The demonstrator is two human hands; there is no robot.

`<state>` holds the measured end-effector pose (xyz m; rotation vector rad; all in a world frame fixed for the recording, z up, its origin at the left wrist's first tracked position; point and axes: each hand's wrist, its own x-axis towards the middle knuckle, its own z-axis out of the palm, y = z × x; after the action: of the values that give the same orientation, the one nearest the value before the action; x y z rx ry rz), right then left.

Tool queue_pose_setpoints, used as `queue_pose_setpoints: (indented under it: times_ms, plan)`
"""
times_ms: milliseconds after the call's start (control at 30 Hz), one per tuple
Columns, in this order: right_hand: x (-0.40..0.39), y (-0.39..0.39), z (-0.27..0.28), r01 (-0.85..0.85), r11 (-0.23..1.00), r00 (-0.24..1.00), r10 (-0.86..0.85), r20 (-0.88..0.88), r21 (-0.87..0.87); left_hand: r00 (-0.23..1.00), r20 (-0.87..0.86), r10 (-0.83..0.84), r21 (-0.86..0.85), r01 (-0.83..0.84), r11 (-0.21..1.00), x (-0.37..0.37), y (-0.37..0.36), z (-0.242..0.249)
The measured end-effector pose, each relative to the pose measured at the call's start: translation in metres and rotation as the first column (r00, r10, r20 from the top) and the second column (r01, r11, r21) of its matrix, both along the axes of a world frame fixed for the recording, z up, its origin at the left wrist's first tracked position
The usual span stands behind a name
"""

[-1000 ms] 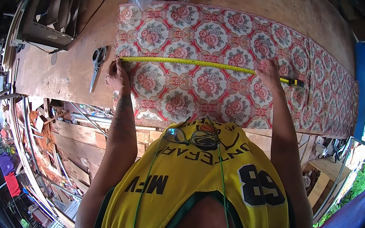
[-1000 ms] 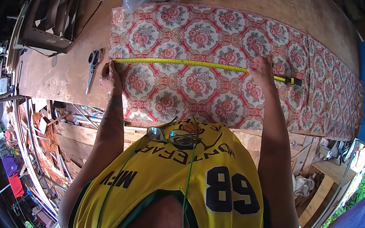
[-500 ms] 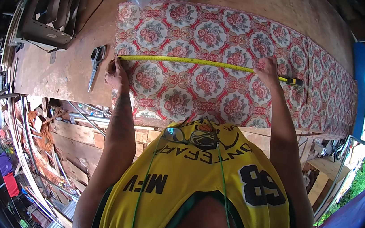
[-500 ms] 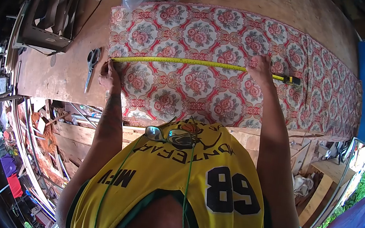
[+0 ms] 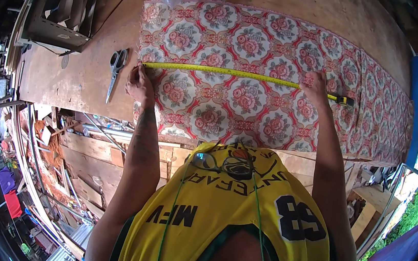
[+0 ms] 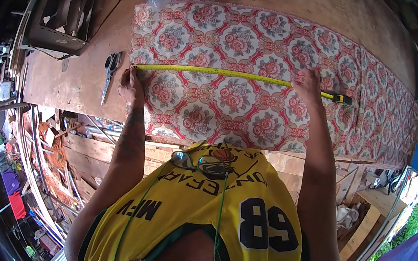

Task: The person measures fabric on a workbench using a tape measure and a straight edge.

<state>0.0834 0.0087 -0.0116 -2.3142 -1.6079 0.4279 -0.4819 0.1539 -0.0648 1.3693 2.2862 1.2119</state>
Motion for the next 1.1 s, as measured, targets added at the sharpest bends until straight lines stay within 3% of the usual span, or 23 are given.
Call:
queue_pose_setpoints:
  times_ms: [433,600,667,700,733,767,800,833,900,967,1100]
  plan:
    - [0.004,-0.003,-0.007,-0.021,0.998,1.000,0.020,0.016,0.059,0.998,0.056,-0.026,0.047,0.023,0.999,0.002,-0.001,0.001]
    - [0.008,-0.005,-0.003,0.004,0.999,1.000,-0.003,-0.020,0.046,0.999,-0.037,-0.025,0.020,0.026,0.999,-0.001,0.000,-0.002]
    - [0.031,-0.009,0.001,-0.007,0.997,0.944,-0.020,-0.328,-0.082,0.999,-0.028,-0.027,0.040,0.028,0.999,-0.003,0.002,-0.007]
    - [0.042,-0.017,0.009,-0.010,0.997,0.944,-0.018,-0.329,-0.083,0.999,-0.020,-0.028,0.059,0.030,0.998,-0.004,0.002,-0.009]
    - [0.052,-0.032,0.025,-0.160,0.987,0.987,0.160,0.010,0.006,1.000,-0.019,-0.025,0.056,0.026,0.998,-0.005,0.001,-0.009]
    - [0.056,-0.042,0.044,-0.329,0.944,0.886,0.293,0.359,0.039,0.999,-0.018,-0.035,0.059,0.036,0.998,-0.004,0.002,-0.008]
    - [0.050,-0.046,0.068,-0.334,0.942,0.883,0.300,0.360,0.036,0.999,-0.017,-0.044,0.059,0.045,0.997,-0.004,0.002,-0.008]
    - [0.039,-0.050,0.093,-0.158,0.981,0.886,0.192,0.423,-0.115,0.999,-0.017,-0.041,0.053,0.041,0.998,-0.003,0.000,-0.005]
    - [0.041,-0.054,0.101,0.038,0.968,0.861,0.094,0.501,-0.249,0.999,-0.025,-0.033,0.028,0.034,0.999,0.000,0.001,0.001]
    - [0.074,-0.065,0.079,0.102,0.935,0.947,0.013,0.321,-0.339,0.999,-0.026,-0.035,0.037,0.036,0.999,-0.002,0.002,-0.005]
    - [0.120,-0.065,0.044,0.079,0.940,0.958,0.021,0.286,-0.333,0.999,-0.040,-0.017,0.008,0.017,1.000,-0.004,0.003,-0.006]
